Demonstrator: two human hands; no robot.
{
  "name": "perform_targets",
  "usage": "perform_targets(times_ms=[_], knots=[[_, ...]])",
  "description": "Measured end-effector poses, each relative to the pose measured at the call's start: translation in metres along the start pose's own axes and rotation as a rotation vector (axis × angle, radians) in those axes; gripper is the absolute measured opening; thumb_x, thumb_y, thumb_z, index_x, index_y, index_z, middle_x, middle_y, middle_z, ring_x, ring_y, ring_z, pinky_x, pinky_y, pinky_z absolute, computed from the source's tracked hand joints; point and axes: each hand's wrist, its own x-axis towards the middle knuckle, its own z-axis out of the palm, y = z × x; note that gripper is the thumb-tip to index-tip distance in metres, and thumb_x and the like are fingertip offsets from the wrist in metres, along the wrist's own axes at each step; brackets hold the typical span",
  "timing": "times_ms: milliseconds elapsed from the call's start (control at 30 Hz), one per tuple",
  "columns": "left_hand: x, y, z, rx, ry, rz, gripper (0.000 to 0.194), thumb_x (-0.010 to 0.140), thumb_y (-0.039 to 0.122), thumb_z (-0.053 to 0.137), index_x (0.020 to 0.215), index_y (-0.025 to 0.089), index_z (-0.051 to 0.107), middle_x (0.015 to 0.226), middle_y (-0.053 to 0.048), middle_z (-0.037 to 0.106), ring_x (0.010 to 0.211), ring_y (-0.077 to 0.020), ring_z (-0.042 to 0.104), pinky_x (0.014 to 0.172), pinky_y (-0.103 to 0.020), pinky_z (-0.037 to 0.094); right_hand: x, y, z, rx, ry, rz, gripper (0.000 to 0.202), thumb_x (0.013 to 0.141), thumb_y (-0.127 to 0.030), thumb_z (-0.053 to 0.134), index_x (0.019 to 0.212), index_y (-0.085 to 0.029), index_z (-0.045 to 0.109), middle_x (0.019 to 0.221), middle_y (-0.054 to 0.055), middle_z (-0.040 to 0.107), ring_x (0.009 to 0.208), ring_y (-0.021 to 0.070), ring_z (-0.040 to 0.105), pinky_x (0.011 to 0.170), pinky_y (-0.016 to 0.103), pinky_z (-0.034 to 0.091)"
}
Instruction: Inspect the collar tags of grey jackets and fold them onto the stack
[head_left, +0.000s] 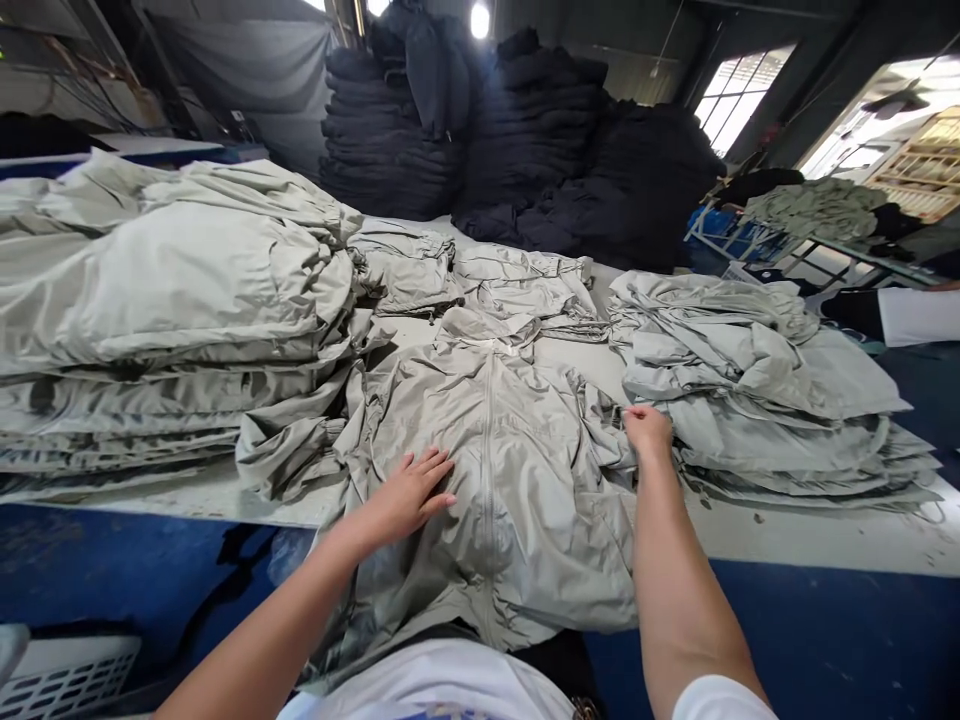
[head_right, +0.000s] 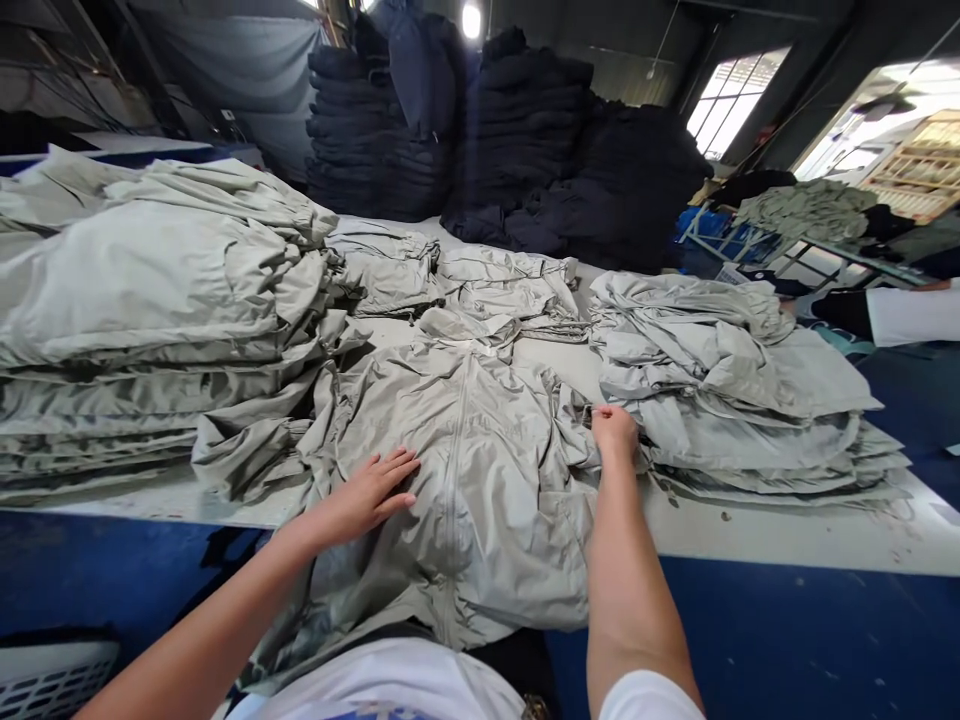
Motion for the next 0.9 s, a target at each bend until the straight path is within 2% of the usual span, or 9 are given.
perform_targets(times_ms=[133,233,333,433,567,633,700,767,900], knots=[[0.008,0.016,-0.004,-0.496,0.142,0.028,0.078,0.098,0.076,0.045,0.158,0.027,0.049,0.164,-0.012,0.048,0.155,-0.0306,0.041,0.130,-0.053,0.030,-0.036,-0.038,-0.024,0.497,0.037,-0.207,0.042,0.095,-0.035,0.054,0.128,-0.014,0.070,0.111,0.013,0.078,0.094,0.0246,0.074,0.085,0.037,0.061],[0.024,0.036,-0.014,-1.037,0.184,-0.004,0.095,0.094,0.088,0.021,0.166,0.029,0.031,0.166,-0.012,0.046,0.149,-0.0312,0.050,0.121,-0.054,0.045,-0.090,-0.085,-0.034,0.999,-0.351,-0.549,0.043,0.093,-0.050,0.067,0.127,-0.024,0.069,0.111,0.006,0.077,0.090,0.0215,0.075,0.088,0.039,0.063],[0.035,0.042,-0.025,-1.387,0.251,-0.143,0.109,0.087,0.094,0.004,0.168,0.025,0.026,0.157,-0.017,0.056,0.136,-0.0336,0.063,0.106,-0.055,0.057,-0.127,-0.119,-0.031,1.076,-0.538,-0.723,0.048,0.094,-0.057,0.068,0.133,-0.029,0.065,0.126,0.006,0.074,0.111,0.0228,0.074,0.104,0.043,0.059],[0.033,0.027,-0.028,-1.476,0.352,-0.284,0.107,0.087,0.095,0.025,0.164,0.021,0.032,0.136,-0.016,0.071,0.120,-0.0335,0.071,0.097,-0.052,0.061,-0.130,-0.120,-0.008,0.829,-0.484,-0.746,0.045,0.094,-0.058,0.068,0.126,-0.026,0.071,0.129,0.009,0.074,0.121,0.0261,0.070,0.111,0.047,0.054],[0.024,-0.007,-0.025,-1.273,0.388,-0.451,0.092,0.085,0.054,0.075,0.161,0.021,0.036,0.128,-0.014,0.073,0.112,-0.0309,0.074,0.097,-0.048,0.062,-0.113,-0.091,0.037,0.310,-0.477,-0.874,0.040,0.098,-0.047,0.061,0.127,-0.023,0.075,0.140,0.013,0.070,0.136,0.0308,0.060,0.119,0.054,0.043],[0.024,-0.018,-0.029,-1.011,0.530,-0.436,0.086,0.087,0.039,0.071,0.162,0.019,0.034,0.143,-0.016,0.065,0.127,-0.0305,0.067,0.109,-0.049,0.056,-0.111,-0.077,0.055,0.114,-0.457,-0.908,0.043,0.100,-0.045,0.056,0.136,-0.025,0.071,0.149,0.013,0.064,0.146,0.0329,0.051,0.123,0.060,0.035],[0.026,-0.023,-0.036,-0.643,0.767,-0.346,0.081,0.093,0.035,0.061,0.165,0.017,0.027,0.161,-0.019,0.048,0.148,-0.0306,0.049,0.122,-0.051,0.043,-0.112,-0.069,0.067,-0.035,-0.414,-0.883,0.048,0.102,-0.047,0.051,0.145,-0.028,0.065,0.156,0.013,0.058,0.152,0.0356,0.042,0.123,0.067,0.030],[0.030,-0.023,-0.040,-0.255,0.874,-0.228,0.076,0.100,0.037,0.052,0.167,0.017,0.023,0.172,-0.019,0.031,0.161,-0.0301,0.029,0.130,-0.053,0.029,-0.117,-0.067,0.077,-0.122,-0.346,-0.834,0.053,0.105,-0.049,0.046,0.154,-0.030,0.056,0.162,0.014,0.050,0.155,0.0381,0.036,0.121,0.071,0.029],[0.042,-0.022,-0.021,0.225,0.511,-0.099,0.061,0.105,0.046,0.044,0.162,0.023,0.040,0.175,-0.014,0.027,0.164,-0.0317,0.017,0.132,-0.062,0.013,-0.130,-0.077,0.096,-0.226,-0.267,-0.815,0.060,0.108,-0.052,0.037,0.164,-0.031,0.040,0.174,0.011,0.030,0.162,0.0391,0.019,0.123,0.073,0.021]])
